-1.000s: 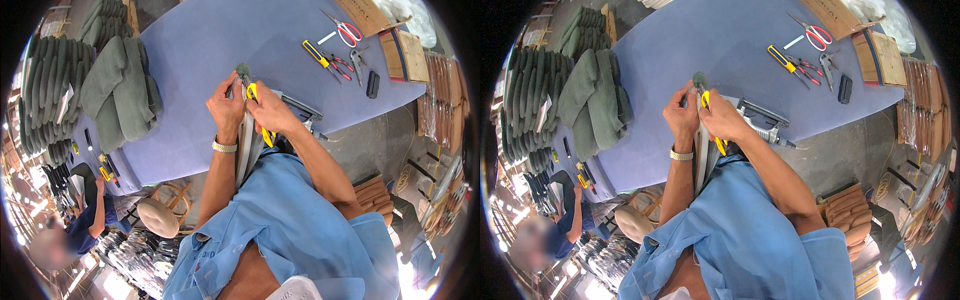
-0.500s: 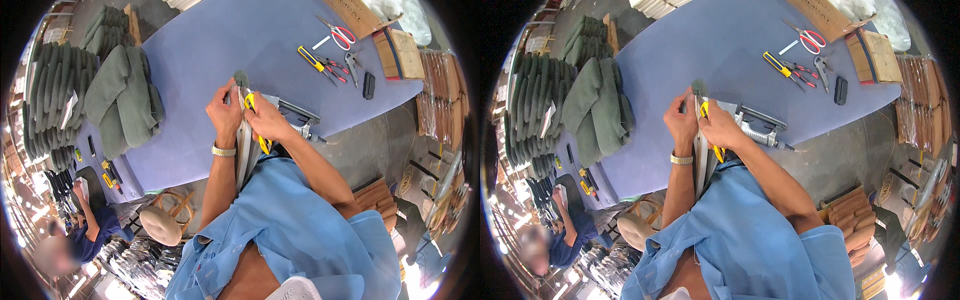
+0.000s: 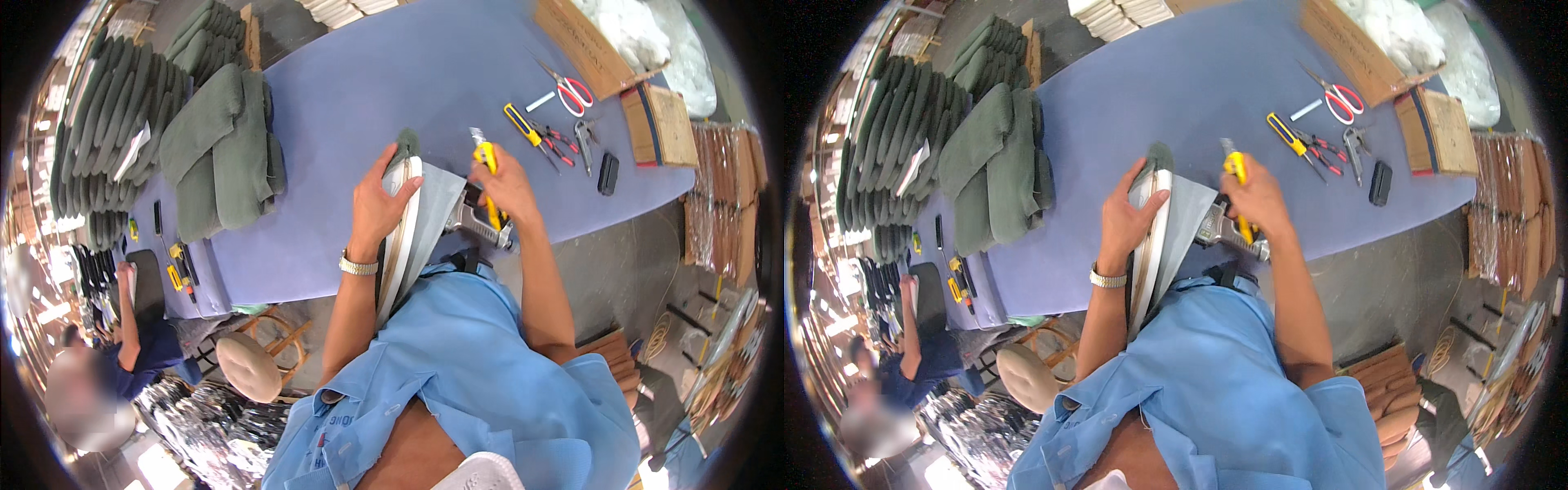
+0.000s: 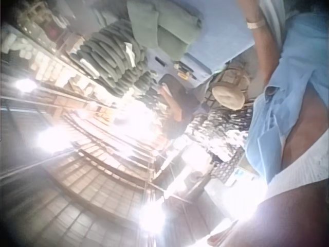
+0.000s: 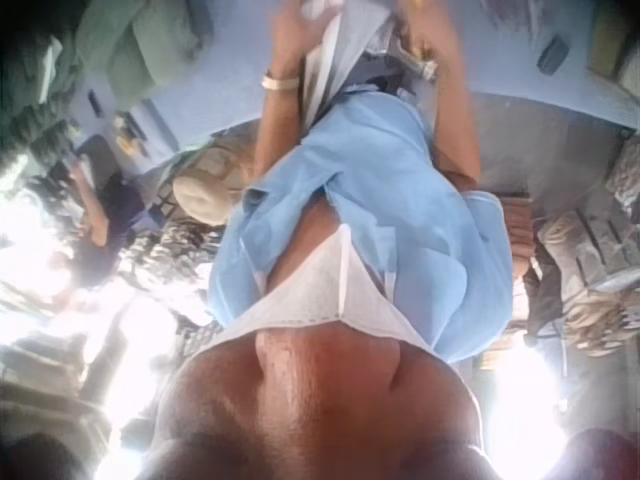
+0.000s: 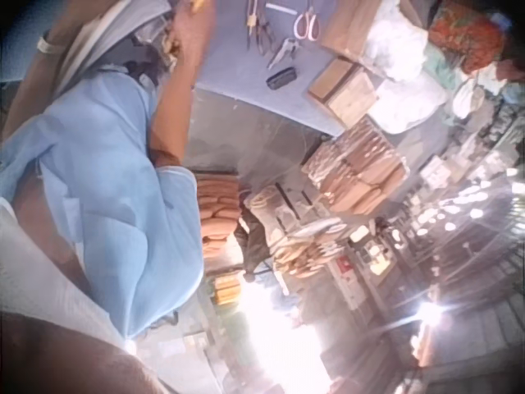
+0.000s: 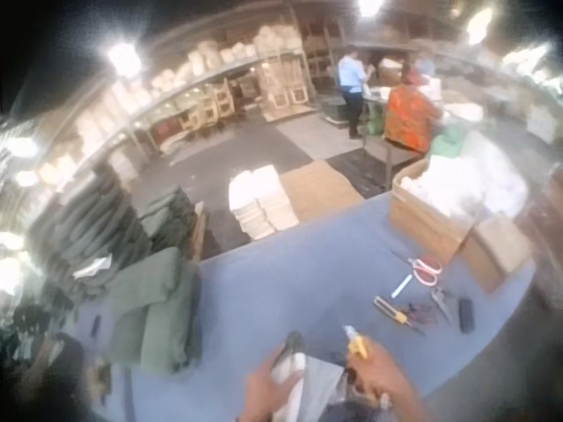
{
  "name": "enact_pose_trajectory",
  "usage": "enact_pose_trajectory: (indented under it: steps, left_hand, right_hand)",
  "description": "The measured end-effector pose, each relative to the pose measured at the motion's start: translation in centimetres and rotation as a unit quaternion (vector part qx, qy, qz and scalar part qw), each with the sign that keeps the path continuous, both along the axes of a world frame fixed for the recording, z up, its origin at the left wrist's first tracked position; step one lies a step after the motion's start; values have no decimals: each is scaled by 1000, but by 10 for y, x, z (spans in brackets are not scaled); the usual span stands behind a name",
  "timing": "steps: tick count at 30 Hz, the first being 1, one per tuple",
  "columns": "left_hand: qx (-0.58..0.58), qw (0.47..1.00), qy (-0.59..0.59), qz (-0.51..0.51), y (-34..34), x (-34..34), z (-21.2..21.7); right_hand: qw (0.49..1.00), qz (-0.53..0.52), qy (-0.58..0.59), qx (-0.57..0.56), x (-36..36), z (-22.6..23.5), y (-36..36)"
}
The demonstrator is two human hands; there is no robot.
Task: The person wraps green fabric around a white cushion core, trims excess fabric with a utility knife, and secures the fabric using a staple gun. The person repeats this process for multiple cushions, stacking finished units on the table.
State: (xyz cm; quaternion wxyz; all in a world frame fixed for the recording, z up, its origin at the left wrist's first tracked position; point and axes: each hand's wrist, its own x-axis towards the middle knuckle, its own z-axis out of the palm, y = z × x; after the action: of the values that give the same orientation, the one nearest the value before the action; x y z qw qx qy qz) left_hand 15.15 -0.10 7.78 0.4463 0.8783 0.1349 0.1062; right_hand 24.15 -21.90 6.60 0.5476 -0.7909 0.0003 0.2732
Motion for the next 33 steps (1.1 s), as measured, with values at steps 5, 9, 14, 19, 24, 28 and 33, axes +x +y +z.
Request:
enact_pose_trajectory:
  steps: [5,9,14,19,24,28,33]
  left_hand:
    - [-4,999,8,38,0,2,-11]
    - [17,998,58,32,4,3,-8]
    - [21,999,19,27,1,6,-22]
    - [-19,999,27,14,-1,8,-14]
    - [-10,998,26,-57,7,10,-16]
    - [-1,995,83,-50,2,26,-20]
    - [21,994,94,-44,0,47,-36]
  right_hand:
    - [946,22,-195,-259,44,-112,-36]
    - [921,81,-376,-67,57,-55,-7]
    - [873,298,-384,32,45,-6,54]
    - [842,368,-395,-7,74,-7,65]
    - [788,398,-469,-21,77,-2,69]
    - [770,392,-502,-35,80,-10,64]
    - [771,397,-497,-47,88,-14,61]
